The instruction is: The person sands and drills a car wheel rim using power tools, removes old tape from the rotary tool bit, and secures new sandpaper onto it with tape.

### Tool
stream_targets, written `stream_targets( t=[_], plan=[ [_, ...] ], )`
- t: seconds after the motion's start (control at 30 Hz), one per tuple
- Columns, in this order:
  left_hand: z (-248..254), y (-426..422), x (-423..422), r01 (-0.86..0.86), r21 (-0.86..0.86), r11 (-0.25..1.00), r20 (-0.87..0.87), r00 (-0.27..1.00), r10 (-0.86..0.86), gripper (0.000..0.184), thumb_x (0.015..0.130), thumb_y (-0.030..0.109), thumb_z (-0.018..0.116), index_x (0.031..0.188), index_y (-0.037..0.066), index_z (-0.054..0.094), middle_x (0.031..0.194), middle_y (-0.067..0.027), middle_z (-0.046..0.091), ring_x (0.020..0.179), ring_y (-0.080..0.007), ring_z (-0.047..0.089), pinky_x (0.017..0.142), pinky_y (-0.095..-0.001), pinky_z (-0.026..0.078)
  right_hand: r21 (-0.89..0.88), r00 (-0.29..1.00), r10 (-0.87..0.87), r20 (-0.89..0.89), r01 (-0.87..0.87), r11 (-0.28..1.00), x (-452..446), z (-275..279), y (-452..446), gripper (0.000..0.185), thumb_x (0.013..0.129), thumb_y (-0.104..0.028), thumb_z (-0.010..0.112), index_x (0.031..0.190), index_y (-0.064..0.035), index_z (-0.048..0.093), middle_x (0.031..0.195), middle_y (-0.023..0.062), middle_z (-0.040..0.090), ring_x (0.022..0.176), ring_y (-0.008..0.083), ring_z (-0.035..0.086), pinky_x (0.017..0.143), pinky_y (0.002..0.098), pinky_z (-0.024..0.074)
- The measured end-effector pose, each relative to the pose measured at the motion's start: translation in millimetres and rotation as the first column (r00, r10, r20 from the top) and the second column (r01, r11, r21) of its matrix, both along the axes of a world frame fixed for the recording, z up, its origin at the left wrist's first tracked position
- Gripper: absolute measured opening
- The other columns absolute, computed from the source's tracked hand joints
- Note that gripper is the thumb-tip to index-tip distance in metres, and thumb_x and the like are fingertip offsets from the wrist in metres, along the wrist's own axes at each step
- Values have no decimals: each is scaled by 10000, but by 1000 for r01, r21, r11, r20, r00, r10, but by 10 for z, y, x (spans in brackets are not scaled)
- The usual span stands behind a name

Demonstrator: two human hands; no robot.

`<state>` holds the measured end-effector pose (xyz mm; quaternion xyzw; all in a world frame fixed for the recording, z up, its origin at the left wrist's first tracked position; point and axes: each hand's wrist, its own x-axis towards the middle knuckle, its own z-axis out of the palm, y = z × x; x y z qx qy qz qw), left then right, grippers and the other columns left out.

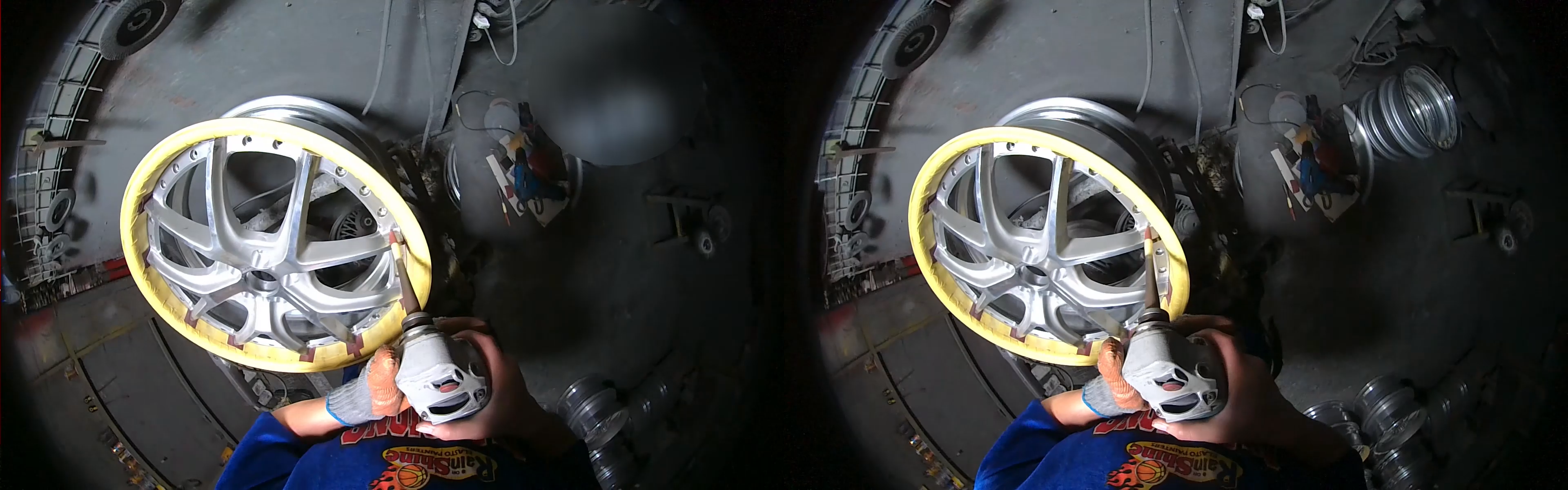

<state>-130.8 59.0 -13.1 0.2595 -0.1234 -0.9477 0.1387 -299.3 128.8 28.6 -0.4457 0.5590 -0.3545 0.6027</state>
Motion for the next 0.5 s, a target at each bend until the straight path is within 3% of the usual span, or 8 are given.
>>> stream_targets(
  t=[0.17, 0.3, 0.37, 0.4, 0.47, 0.5],
  plan=[
    [-60, 107, 89, -16, 11, 1000, 82, 997, 15, 1188, 641, 876, 518, 1415, -16, 390, 1447, -206, 418, 1278, -289, 494, 1081, -426, 396, -38, 1000, -14, -19, 13, 999, -1, -9, 19, 1014, 601, -350, 910, 1308, 65, 312, 1105, 225, 638, 1015, 291, 680, 917, 358, 524],
    [-15, 137, 166, -59, 84, 995, -59, 996, 64, 1011, 788, 680, 587, 1472, -1, 284, 1444, -188, 412, 1304, -279, 471, 1093, -408, 395, 72, 996, 46, -75, -41, 997, -26, 63, -15, 1017, 598, -352, 911, 1305, 69, 314, 1110, 230, 635, 1010, 299, 682, 915, 356, 525],
    [-413, 414, 577, -115, 338, 934, 86, 992, 92, 1182, 574, 862, 642, 1442, 99, 395, 1432, -178, 450, 1294, -332, 481, 1105, -531, 361, 35, 999, 30, -38, -28, 999, -7, 19, -3, 1019, 596, -354, 912, 1306, 69, 317, 1111, 232, 635, 1008, 297, 683, 909, 355, 528],
    [-447, 436, 528, -113, 339, 934, 86, 992, 89, 1182, 574, 862, 642, 1442, 99, 395, 1432, -178, 450, 1294, -332, 481, 1105, -531, 361, 24, 999, 23, -26, -23, 999, 0, 14, -2, 1019, 596, -355, 913, 1306, 69, 318, 1112, 232, 635, 1008, 297, 683, 907, 354, 529],
    [-504, 516, 374, -168, 394, 904, -54, 977, 205, 942, 784, 597, 654, 1477, 67, 299, 1442, -195, 416, 1327, -326, 450, 1127, -485, 368, -8, 998, 25, -51, -26, 1000, 3, 45, -21, 1021, 595, -358, 913, 1308, 70, 320, 1114, 233, 634, 1003, 297, 684, 904, 354, 532],
    [-476, 484, 332, -161, 361, 919, -81, 976, 202, 960, 784, 608, 647, 1480, 52, 289, 1459, -198, 397, 1330, -314, 448, 1120, -464, 377, -7, 998, 25, -51, -25, 1000, 4, 43, -16, 1021, 595, -358, 913, 1308, 70, 320, 1114, 233, 634, 1003, 297, 684, 904, 354, 532]
  ],
)
